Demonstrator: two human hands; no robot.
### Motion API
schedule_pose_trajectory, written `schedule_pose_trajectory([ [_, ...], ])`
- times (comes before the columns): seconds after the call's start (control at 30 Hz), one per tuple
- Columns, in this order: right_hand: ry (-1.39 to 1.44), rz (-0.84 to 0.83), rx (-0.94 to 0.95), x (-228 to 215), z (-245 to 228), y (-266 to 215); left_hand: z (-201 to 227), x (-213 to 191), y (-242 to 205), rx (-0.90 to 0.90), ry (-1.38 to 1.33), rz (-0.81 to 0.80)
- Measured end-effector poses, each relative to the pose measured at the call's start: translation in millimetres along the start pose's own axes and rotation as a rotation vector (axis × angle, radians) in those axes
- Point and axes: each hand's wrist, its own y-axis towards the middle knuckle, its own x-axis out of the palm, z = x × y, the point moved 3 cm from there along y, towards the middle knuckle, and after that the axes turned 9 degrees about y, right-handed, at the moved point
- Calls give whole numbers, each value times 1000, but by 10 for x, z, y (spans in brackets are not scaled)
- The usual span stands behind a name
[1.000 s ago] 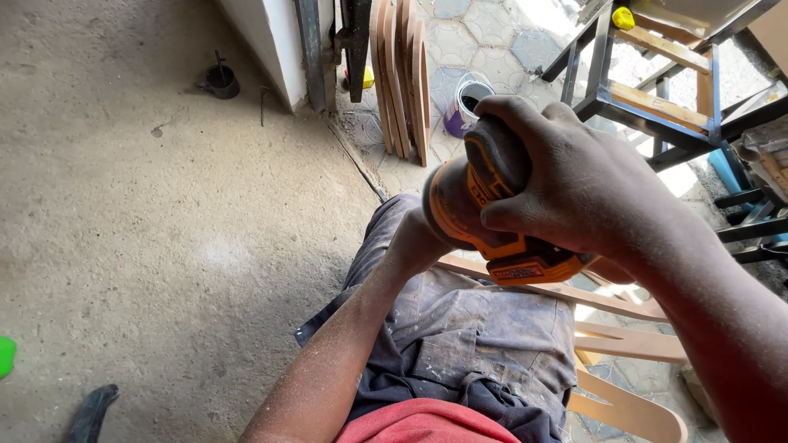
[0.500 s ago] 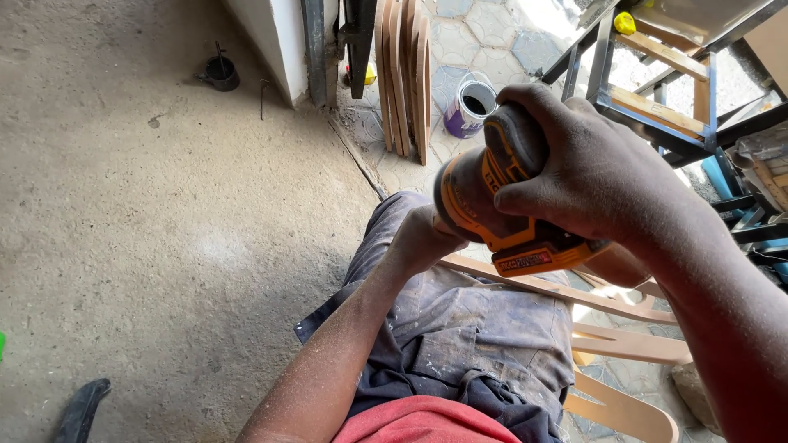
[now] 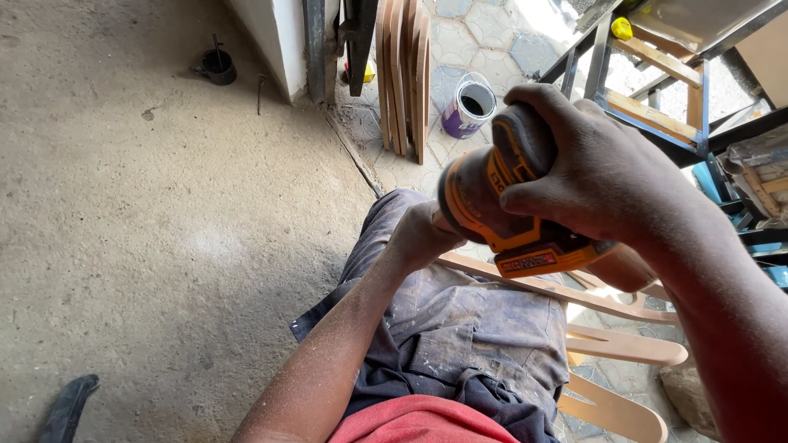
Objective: Sanding wooden frame components using an electric orbital sander to smooth surfaces and edges.
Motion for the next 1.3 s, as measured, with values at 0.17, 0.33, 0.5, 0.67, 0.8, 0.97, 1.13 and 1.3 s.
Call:
schedule_pose_trajectory([
  [0.17,2,-19,66,-19,24,-115,-27,34,27,114,25,72],
  [0.33,24,14,34,0,-8,-106,67,-10,12,38,13,-6],
  [0.5,29,-21,136,-72,58,-102,31,-1,8,107,-2,75],
  [0.67,12,-16,95,-17,4,-207,19,49,58,179,62,109],
  [0.8,62,5,19,-13,-18,-135,62,31,33,77,58,28],
  [0.97,52,7,98,-57,178,-135,-39,48,19,29,6,54],
  [1.13,97,34,313,-144,677,-346,-132,64,79,11,123,118],
  [1.3,209,-12,542,-241,1645,-470,-130,76,-40,34,81,88],
])
